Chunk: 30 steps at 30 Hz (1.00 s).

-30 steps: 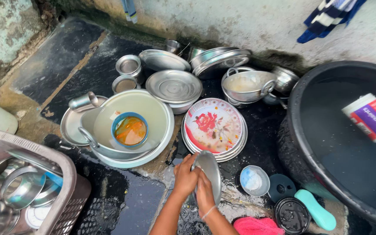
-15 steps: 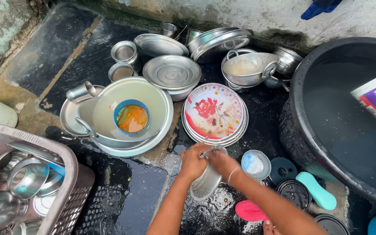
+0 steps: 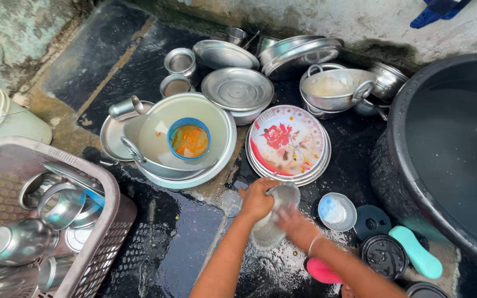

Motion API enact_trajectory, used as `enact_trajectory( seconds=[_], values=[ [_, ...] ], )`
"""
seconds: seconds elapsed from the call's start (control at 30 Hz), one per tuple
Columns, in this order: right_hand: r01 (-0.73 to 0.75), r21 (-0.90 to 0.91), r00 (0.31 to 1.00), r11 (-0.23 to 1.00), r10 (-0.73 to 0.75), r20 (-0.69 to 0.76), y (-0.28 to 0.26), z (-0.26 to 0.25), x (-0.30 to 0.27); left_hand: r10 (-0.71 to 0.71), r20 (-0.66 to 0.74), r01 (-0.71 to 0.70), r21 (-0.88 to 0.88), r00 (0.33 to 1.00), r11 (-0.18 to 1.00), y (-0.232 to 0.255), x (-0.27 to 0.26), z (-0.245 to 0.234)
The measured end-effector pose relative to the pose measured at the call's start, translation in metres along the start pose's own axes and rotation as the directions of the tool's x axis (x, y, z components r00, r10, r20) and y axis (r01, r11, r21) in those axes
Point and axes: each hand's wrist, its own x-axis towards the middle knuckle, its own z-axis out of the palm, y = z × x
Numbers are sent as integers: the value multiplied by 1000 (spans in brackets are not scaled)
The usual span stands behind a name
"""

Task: The person washes various metal dishes, plates, and a plastic container by hand, scrubbing them with a sponge and rinsing them in a large basin of water before placing them in a basket.

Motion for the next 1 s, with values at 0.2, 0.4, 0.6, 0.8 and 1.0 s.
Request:
enact_trajectory(
  seconds=[0.2, 0.4, 0.6, 0.8, 1.0],
  values=[
    [30, -618, 999, 786, -52, -17, 31, 3, 46, 35, 17, -35, 37, 999, 999, 2, -2, 2],
    [51, 866, 987, 497, 110, -120, -109, 9, 34, 35, -87, -39, -48, 996, 998, -9, -2, 1],
    [121, 706, 649, 697, 483, -588, -142, -6, -8, -210, -157, 189, -143, 965, 972, -10, 8, -1],
    [-201, 626, 728, 754, 543, -420, -127, -31, -2, -164, -226, 145, -99, 960, 984, -29, 0, 17],
    [0, 698, 667, 716, 520, -533, -140, -22, -22, -152, -229, 146, -42, 961, 988, -47, -11, 14]
  ],
)
